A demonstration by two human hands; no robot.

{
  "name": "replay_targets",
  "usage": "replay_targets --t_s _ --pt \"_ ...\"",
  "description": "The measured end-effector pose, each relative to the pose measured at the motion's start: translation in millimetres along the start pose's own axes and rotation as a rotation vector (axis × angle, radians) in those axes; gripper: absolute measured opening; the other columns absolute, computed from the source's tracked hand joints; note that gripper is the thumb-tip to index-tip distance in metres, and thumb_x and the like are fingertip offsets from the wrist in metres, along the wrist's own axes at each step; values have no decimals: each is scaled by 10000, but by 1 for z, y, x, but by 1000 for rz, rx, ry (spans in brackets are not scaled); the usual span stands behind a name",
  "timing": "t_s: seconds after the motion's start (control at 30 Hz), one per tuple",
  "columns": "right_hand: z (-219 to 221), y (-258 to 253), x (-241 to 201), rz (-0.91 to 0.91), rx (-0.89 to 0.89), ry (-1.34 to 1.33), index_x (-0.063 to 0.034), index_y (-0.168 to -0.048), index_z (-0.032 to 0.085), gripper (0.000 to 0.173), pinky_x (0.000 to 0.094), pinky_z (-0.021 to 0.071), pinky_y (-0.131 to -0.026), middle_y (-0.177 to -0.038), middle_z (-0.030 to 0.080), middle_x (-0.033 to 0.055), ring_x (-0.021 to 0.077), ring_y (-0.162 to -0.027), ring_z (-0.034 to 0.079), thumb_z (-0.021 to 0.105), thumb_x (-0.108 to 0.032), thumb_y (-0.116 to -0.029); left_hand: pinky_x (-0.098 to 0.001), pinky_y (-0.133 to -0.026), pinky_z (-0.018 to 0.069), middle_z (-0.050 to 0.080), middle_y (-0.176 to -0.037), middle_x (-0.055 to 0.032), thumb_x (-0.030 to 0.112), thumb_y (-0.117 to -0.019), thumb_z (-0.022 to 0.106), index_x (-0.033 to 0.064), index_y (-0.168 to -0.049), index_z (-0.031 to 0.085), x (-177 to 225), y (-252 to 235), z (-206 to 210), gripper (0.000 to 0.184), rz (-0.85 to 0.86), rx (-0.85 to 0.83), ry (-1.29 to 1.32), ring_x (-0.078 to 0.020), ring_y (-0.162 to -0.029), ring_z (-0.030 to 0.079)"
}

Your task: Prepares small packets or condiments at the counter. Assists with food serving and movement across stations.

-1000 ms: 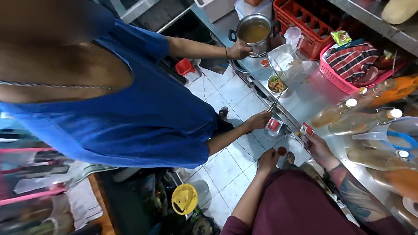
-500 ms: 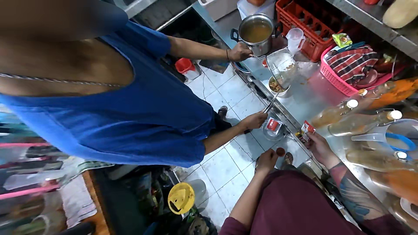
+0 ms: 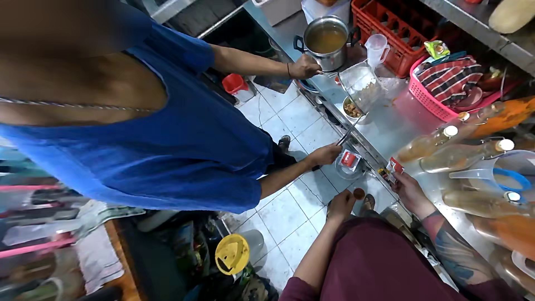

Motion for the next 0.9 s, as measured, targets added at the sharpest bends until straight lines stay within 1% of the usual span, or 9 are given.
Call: replay_targets --t_s 0.27,0.43,0.53,0.8,0.9 --pt "-2 3 5 -2 -13 -3 -48 -1176 596 217 262 517 -625 -881 646 43 105 -676 585 566 -227 -1057 -439 -723 557 662 -796 -63 306 -1015 516 72 -995 686 -2 -1 2 290 12 -7 -18 -195 -743 656" --pt "-3 6 6 -4 -6 -12 -47 -1169 602 211 256 512 -605 -862 640 40 101 -651 576 577 -222 -1052 -429 -722 555 661 -798 -61 303 -1015 511 75 -993 687 -1 0 2 289 20 1 -29 -189 -743 654" --pt "-6 7 9 -4 -12 -11 -46 -1184 599 226 262 518 -621 -877 644 44 105 -670 583 583 -226 -1050 -431 -721 554 659 -798 -61 303 -1017 504 74 -999 685 -2 0 2 293 19 -8 -19 -190 -743 652" --pt "-7 10 10 -8 -1 -24 -48 -1180 608 213 251 514 -606 -831 628 35 98 -641 569 591 -212 -1045 -425 -715 551 659 -796 -59 296 -1017 504 73 -1004 685 -3 -1 3 288 6 -8 -14 -189 -737 650" --pt "-9 11 12 3 9 -19 -51 -1195 607 228 253 515 -615 -843 631 35 99 -651 573 595 -222 -1045 -418 -711 550 656 -794 -50 304 -1016 506 80 -1004 686 -2 -1 3 287 11 -2 -16 -179 -734 646"
Point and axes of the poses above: each hand's wrist, its own y-axis away from the middle knuckle, its own z-axis out of the palm, x = y × z, the point moved 7 cm from there along -y, towards the middle knuckle
